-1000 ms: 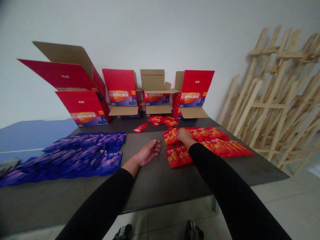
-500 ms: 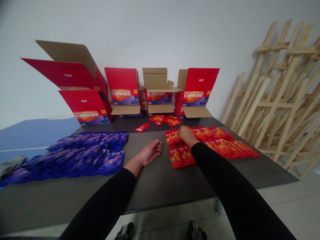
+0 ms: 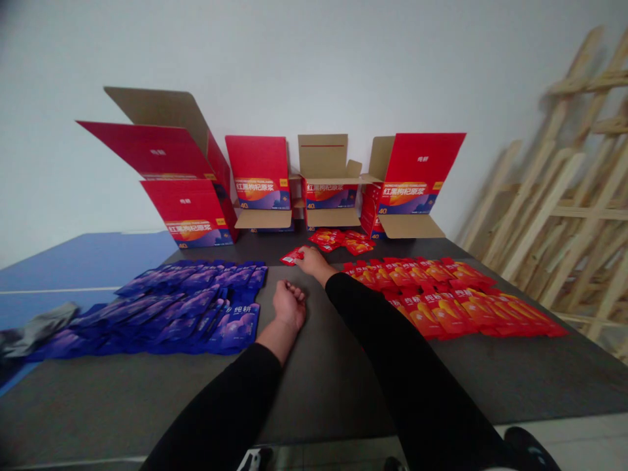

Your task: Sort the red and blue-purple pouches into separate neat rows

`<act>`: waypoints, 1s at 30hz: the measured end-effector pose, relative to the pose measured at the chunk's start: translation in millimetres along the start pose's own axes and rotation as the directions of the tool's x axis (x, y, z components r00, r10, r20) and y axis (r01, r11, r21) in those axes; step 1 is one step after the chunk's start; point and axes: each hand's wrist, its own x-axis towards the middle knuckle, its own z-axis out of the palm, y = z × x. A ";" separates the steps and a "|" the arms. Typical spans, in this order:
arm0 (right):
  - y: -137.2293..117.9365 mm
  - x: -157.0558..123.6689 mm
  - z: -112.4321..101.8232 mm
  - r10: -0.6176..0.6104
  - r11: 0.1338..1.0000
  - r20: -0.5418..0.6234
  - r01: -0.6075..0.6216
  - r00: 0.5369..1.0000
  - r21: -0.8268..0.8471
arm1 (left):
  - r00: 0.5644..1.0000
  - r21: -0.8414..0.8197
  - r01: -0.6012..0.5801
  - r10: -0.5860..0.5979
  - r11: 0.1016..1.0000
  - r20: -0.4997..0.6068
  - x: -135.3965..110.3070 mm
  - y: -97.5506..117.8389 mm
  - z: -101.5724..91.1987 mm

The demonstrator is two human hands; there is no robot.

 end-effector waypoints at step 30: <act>11.4 -72.0 -7.8 0.077 0.878 -0.191 0.024 0.979 0.478 | 0.982 -0.060 0.115 -0.104 0.992 0.159 -7.4 -0.4 9.3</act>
